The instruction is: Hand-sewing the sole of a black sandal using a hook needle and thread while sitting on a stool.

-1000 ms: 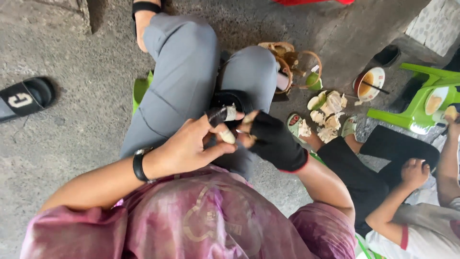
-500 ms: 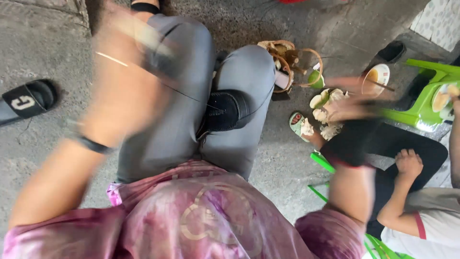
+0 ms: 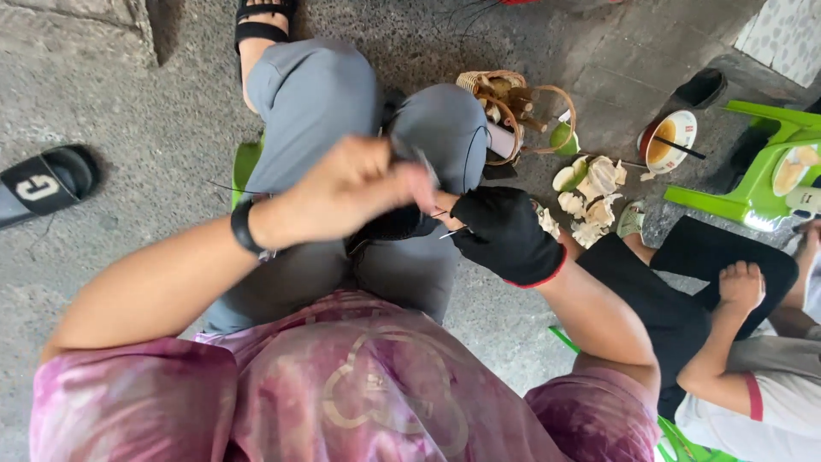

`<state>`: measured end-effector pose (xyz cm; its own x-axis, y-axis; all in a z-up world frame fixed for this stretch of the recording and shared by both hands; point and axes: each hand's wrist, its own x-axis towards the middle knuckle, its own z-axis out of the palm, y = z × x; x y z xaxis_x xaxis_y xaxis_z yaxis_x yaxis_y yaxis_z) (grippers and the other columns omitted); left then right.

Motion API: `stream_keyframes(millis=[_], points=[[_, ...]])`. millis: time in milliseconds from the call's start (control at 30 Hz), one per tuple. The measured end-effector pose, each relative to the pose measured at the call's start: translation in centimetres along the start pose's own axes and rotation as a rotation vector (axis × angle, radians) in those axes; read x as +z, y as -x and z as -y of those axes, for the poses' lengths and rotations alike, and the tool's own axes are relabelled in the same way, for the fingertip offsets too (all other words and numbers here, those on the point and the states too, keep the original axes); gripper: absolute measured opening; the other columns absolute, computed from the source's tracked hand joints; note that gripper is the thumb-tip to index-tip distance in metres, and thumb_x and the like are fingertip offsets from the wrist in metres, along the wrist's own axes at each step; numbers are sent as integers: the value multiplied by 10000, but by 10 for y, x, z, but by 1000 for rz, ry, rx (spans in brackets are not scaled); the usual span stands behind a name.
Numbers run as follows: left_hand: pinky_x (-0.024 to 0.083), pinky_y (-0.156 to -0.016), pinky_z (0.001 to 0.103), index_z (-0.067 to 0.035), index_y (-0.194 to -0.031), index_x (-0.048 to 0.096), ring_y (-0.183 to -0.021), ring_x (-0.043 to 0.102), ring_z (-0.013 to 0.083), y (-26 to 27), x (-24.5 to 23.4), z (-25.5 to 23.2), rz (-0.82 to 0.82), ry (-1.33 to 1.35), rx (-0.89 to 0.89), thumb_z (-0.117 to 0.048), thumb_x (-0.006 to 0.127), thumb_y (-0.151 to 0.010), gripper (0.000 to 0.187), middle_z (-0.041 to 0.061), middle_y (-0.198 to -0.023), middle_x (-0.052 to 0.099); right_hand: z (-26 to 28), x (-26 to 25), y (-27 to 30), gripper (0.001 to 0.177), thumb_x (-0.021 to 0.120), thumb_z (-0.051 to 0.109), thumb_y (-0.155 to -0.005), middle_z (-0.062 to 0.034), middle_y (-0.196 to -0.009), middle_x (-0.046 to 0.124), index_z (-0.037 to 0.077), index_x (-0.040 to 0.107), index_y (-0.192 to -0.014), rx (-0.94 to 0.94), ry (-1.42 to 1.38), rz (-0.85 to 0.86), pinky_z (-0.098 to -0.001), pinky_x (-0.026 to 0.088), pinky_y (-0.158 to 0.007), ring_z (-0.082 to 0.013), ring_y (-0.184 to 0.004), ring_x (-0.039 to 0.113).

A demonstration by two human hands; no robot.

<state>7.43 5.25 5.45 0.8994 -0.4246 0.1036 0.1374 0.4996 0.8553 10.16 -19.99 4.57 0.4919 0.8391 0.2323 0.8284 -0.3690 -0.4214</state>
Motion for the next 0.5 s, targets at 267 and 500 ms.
stream_keyframes(millis=[267, 500], points=[[266, -411, 190, 131, -849, 630, -437, 244, 51, -19, -27, 52, -537, 165, 98, -153, 530, -1016, 344, -4, -486, 258, 13, -5, -19, 249, 624, 20, -862, -149, -795, 710, 19, 694, -1101, 112, -238, -50, -347, 571, -594, -330, -619, 640], [501, -670, 269, -6, -818, 671, -660, 603, 150, 33, -18, 15, -311, -299, 84, -173, 498, -1024, 317, 104, -685, 620, 24, -36, -45, 175, 653, 76, -898, -165, -789, 708, 51, 704, -1063, 425, -486, 100, -341, 521, -602, -251, -615, 657]])
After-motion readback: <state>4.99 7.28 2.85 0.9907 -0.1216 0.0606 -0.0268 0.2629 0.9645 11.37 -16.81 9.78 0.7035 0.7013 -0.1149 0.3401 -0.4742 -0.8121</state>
